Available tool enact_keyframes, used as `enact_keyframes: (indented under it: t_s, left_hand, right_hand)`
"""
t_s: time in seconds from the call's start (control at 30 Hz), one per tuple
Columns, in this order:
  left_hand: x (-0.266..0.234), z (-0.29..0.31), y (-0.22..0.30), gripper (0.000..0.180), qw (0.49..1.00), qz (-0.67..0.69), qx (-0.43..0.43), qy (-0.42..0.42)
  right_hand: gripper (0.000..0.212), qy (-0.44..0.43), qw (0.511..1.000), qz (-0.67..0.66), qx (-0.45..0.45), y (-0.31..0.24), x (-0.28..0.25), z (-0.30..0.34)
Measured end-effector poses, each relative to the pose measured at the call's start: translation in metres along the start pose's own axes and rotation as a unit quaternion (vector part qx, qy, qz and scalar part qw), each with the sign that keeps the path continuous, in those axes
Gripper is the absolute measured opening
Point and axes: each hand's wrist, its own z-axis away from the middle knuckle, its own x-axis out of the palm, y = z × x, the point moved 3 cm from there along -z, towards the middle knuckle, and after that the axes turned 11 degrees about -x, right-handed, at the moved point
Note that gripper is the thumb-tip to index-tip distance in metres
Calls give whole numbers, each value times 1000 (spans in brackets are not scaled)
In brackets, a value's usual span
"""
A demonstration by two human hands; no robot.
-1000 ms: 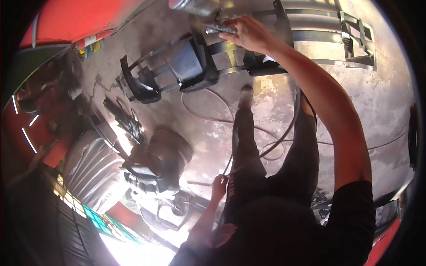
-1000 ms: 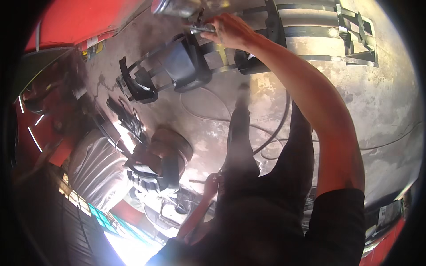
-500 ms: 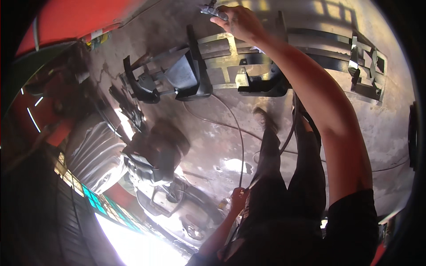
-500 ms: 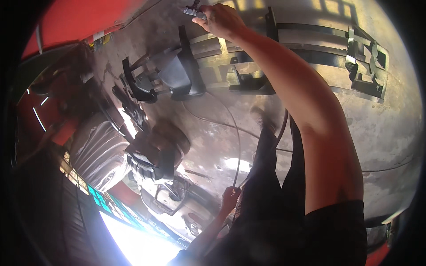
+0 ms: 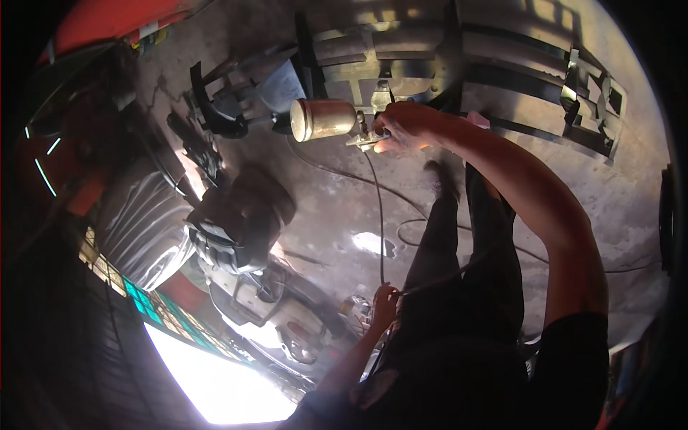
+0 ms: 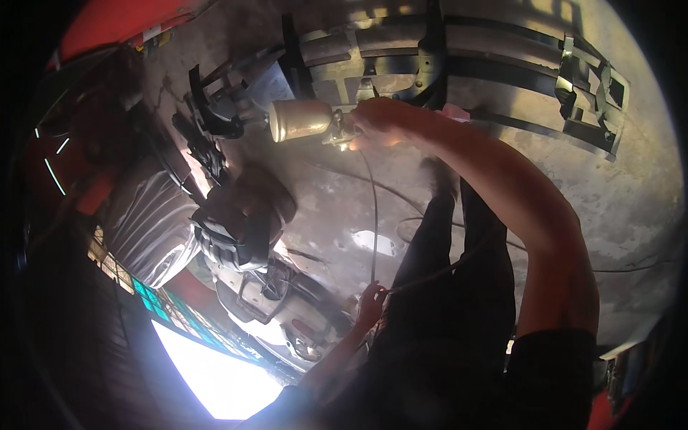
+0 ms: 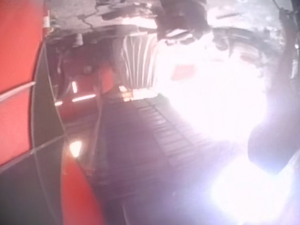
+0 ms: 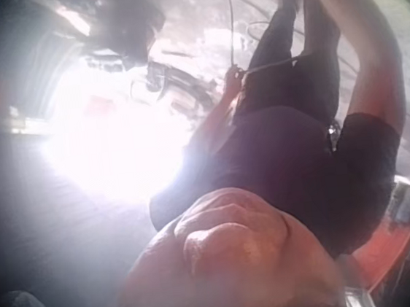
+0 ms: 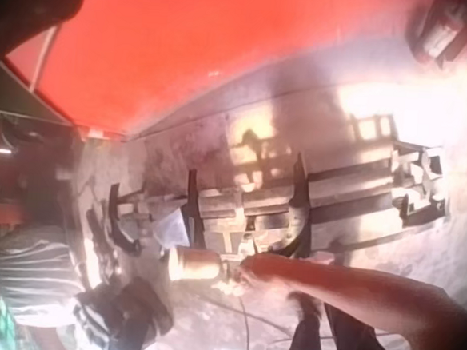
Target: The person uses a spray gun to apply paint to several black plastic automotive parts arranged on a metal rack. They move around the rack to cover different angles and surfaces, occasionally pausing to reposition the parts for better access.
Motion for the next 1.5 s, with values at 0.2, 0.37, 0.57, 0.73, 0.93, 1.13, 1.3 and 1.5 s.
enact_keyframes:
  t_s: [0.2,0.37,0.57,0.73,0.93,1.13,1.3,1.5]
  left_hand:
    - [41,-6,-2,32,997,58,10,-53]
    - [60,-3,-8,30,986,133,-61,-79]
    - [96,-4,-43,20,990,121,73,-23]
    - [87,10,-43,16,992,79,66,-67]
    - [96,47,-4,16,993,82,76,-33]
    - [144,71,-13,15,995,40,93,-7]
    - [170,119,23,20,994,103,20,-31]
    - [181,133,97,25,991,107,-39,-70]
  right_hand:
    - [39,305,931,198,39,18,-95,-11]
    - [29,409,884,213,69,0,-154,73]
    - [33,233,920,171,265,-89,-94,199]
    - [36,159,976,69,130,-82,-50,263]
    - [51,317,912,176,190,-61,-145,257]
    - [28,480,840,232,97,11,-178,265]
    - [35,350,927,135,18,13,-145,313]
    - [35,262,948,86,157,53,-194,315]
